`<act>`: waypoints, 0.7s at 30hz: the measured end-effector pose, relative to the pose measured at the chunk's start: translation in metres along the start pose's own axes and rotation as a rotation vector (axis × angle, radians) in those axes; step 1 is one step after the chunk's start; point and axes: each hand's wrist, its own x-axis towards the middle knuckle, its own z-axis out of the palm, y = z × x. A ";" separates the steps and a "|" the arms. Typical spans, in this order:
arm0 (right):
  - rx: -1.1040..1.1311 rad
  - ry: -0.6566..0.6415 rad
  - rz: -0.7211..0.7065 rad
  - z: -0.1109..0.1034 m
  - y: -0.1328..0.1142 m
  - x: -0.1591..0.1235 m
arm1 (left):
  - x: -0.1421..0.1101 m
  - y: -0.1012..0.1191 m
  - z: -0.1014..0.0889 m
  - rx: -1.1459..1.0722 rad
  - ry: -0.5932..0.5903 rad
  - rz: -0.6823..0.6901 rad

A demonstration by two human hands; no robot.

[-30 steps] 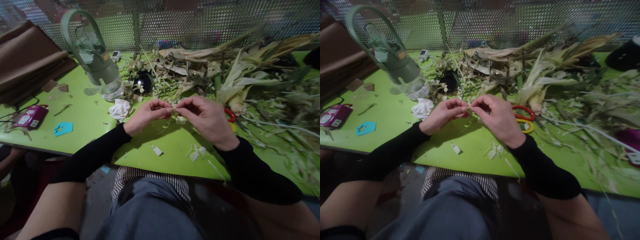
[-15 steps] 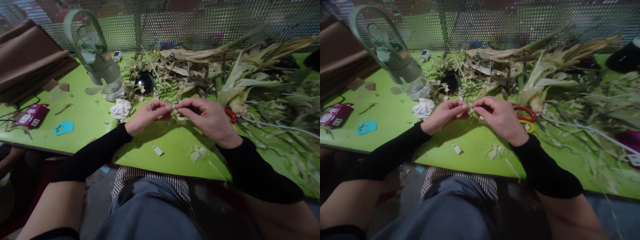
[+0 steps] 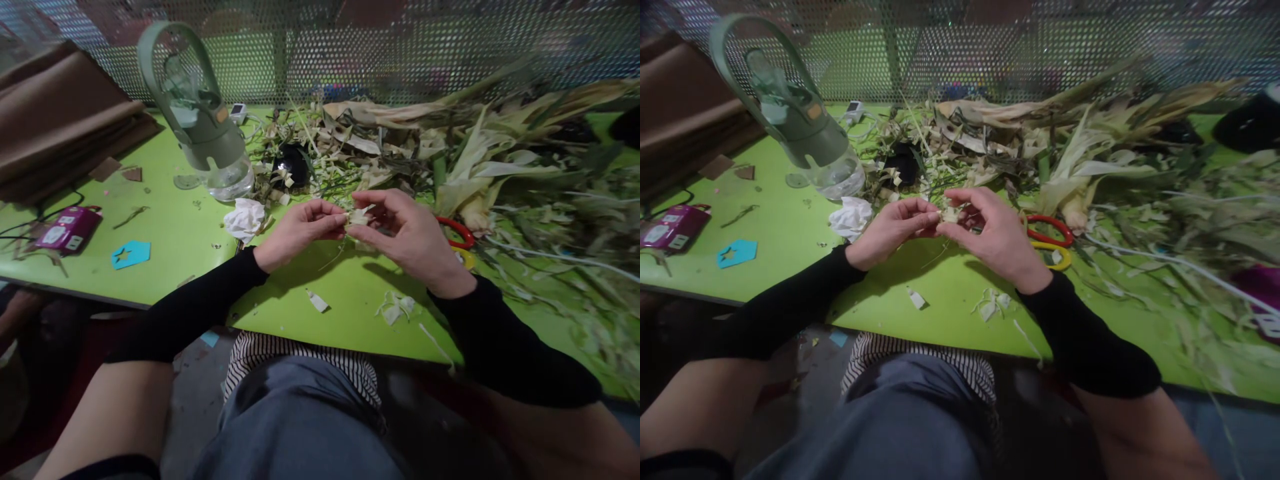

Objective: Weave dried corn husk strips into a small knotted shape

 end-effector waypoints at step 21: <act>-0.088 0.027 -0.051 -0.001 -0.002 -0.001 | -0.004 0.013 -0.007 0.007 -0.046 -0.062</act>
